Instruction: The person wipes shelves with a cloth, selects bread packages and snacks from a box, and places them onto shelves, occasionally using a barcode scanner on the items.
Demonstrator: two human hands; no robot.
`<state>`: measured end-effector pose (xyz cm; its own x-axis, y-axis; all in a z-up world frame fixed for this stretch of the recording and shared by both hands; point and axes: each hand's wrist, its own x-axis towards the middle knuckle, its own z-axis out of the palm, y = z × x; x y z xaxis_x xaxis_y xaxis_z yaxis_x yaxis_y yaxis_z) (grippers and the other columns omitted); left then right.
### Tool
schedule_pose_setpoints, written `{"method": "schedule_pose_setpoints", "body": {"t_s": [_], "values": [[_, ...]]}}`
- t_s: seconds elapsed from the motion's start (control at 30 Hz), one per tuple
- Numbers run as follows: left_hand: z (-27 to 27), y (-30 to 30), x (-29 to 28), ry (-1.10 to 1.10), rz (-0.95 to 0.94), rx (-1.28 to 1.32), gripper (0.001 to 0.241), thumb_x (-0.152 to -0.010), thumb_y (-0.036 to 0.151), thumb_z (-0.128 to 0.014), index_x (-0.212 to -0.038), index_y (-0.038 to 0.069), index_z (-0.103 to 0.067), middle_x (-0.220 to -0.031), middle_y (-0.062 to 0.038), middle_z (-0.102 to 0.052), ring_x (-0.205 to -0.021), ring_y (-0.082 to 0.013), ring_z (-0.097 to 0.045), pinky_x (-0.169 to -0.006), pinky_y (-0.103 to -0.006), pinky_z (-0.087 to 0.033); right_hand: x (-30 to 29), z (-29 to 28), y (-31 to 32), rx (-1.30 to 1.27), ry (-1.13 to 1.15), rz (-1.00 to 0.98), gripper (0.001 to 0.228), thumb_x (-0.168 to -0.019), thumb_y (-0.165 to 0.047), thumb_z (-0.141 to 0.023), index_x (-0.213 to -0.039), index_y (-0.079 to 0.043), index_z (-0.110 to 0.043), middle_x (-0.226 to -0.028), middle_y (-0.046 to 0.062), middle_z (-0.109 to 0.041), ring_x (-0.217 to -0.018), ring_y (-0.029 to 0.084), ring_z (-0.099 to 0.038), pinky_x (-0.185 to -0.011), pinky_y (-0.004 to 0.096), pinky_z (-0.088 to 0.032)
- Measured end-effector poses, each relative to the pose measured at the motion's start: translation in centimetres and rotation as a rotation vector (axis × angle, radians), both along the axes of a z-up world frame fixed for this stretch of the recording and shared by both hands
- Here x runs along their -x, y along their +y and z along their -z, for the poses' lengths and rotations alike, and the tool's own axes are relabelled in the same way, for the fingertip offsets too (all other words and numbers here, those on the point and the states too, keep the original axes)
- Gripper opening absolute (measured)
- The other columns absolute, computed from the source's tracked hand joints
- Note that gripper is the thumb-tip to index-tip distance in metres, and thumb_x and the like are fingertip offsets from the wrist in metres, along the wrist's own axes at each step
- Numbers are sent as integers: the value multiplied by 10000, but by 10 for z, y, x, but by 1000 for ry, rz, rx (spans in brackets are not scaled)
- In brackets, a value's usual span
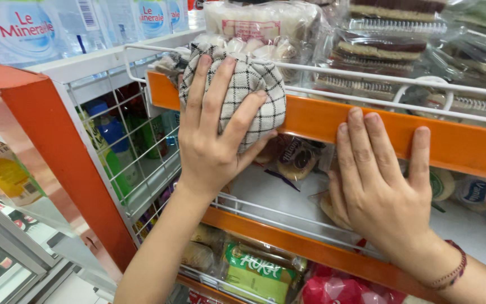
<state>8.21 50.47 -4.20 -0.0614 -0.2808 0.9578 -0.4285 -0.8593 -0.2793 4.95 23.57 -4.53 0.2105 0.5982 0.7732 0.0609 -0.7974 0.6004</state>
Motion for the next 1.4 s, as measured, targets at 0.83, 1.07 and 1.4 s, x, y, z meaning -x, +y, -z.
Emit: {"method": "schedule_pose_setpoints", "body": {"t_s": [0.83,1.07,1.4], "values": [[159,-58,54,282,71,-339,423,-1019,356,-700,-1432,422,-641,-1553,30,-523,-1483,-285,-423,-1263,-653,-211,44,164,-62,-91,630,-148,605,-816,-169,-670,-1375,47,-590,-1471,204,-565,-1394,312,-497,-1199,684,-185],[167,12,36,285,166,-312,311,-944,437,-839,-1201,311,-716,-1497,-17,-563,-1447,-356,-453,-1222,-702,-241,48,154,-58,-50,591,-116,564,-879,-147,-682,-1419,-1,-614,-1485,134,-584,-1405,277,-514,-1195,633,-232],[180,-34,36,217,248,-426,118,-1025,307,-788,-1121,274,-729,-1522,28,-600,-1499,-308,-442,-1288,-649,-246,51,154,-57,-158,522,-242,435,-905,-78,-776,-1333,-44,-706,-1329,96,-624,-1295,292,-561,-1174,472,-359]]}}
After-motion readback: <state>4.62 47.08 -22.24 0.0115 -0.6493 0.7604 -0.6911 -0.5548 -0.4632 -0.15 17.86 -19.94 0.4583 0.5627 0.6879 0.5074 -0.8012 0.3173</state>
